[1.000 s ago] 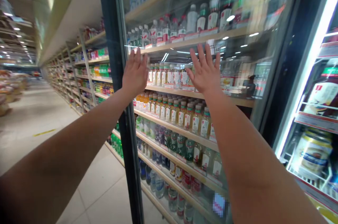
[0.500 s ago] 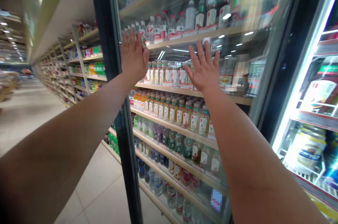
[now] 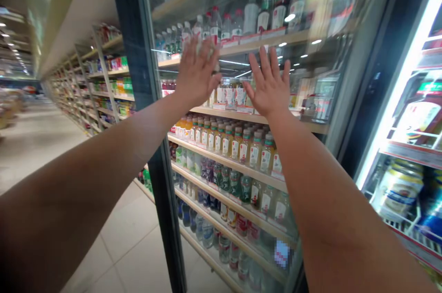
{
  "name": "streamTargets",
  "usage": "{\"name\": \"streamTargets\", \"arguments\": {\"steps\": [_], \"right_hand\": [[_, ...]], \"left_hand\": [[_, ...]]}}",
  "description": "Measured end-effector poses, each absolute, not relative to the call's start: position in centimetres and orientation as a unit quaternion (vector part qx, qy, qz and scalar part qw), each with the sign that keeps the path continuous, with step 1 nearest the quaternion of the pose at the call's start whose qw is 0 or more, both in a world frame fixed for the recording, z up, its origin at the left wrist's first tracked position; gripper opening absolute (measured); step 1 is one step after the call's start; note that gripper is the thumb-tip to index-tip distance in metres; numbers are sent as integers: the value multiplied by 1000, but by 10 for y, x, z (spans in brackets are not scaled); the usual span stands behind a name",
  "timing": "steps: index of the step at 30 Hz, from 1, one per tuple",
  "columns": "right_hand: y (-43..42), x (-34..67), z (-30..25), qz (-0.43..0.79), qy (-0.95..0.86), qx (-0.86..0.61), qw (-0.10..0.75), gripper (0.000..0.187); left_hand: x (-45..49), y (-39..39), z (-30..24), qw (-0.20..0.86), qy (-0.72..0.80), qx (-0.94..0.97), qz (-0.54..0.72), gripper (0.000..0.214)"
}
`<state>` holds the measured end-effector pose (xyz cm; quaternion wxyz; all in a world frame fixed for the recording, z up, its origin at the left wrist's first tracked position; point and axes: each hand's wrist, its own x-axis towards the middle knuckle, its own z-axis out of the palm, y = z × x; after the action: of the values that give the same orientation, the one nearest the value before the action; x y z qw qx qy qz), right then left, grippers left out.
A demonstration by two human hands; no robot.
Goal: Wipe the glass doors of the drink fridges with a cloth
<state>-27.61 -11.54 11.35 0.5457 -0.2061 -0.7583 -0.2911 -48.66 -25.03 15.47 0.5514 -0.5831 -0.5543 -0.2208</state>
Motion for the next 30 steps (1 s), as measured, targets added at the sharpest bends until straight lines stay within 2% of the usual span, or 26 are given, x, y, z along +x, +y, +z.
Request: {"name": "streamTargets", "arguments": {"steps": [2,4,8,10,14,16,22,27,30], "right_hand": [[-117,-275,113,-293,-758,-208,545,69],[-117,-275,114,-296,-757,-215,541,70],[-116,-275,115,-302,-757,-227,533,72],[-115,-275,115,-301,-755,-220,539,71],[-116,-274,113,-290,-751,-194,561,70],[-116,-273,112,-287,-750,-188,565,70],[-118,-271,112,-275,-756,-188,564,69],[-119,-270,111,-267,-763,-187,558,70],[-118,-269,111,-268,-763,-190,556,71]], "left_hand": [[-482,-253,147,547,-500,-659,-130,64],[-485,-259,148,543,-482,-680,-102,62],[-495,-268,153,553,-559,-557,-266,64],[-494,-270,143,548,-561,-544,-297,67],[-488,-274,124,497,-493,-705,-113,64],[-491,-279,130,474,-485,-732,-60,62],[-503,-292,137,528,-586,-548,-277,72],[-505,-303,111,516,-575,-595,-222,72],[-508,-306,101,532,-589,-537,-286,71]]}}
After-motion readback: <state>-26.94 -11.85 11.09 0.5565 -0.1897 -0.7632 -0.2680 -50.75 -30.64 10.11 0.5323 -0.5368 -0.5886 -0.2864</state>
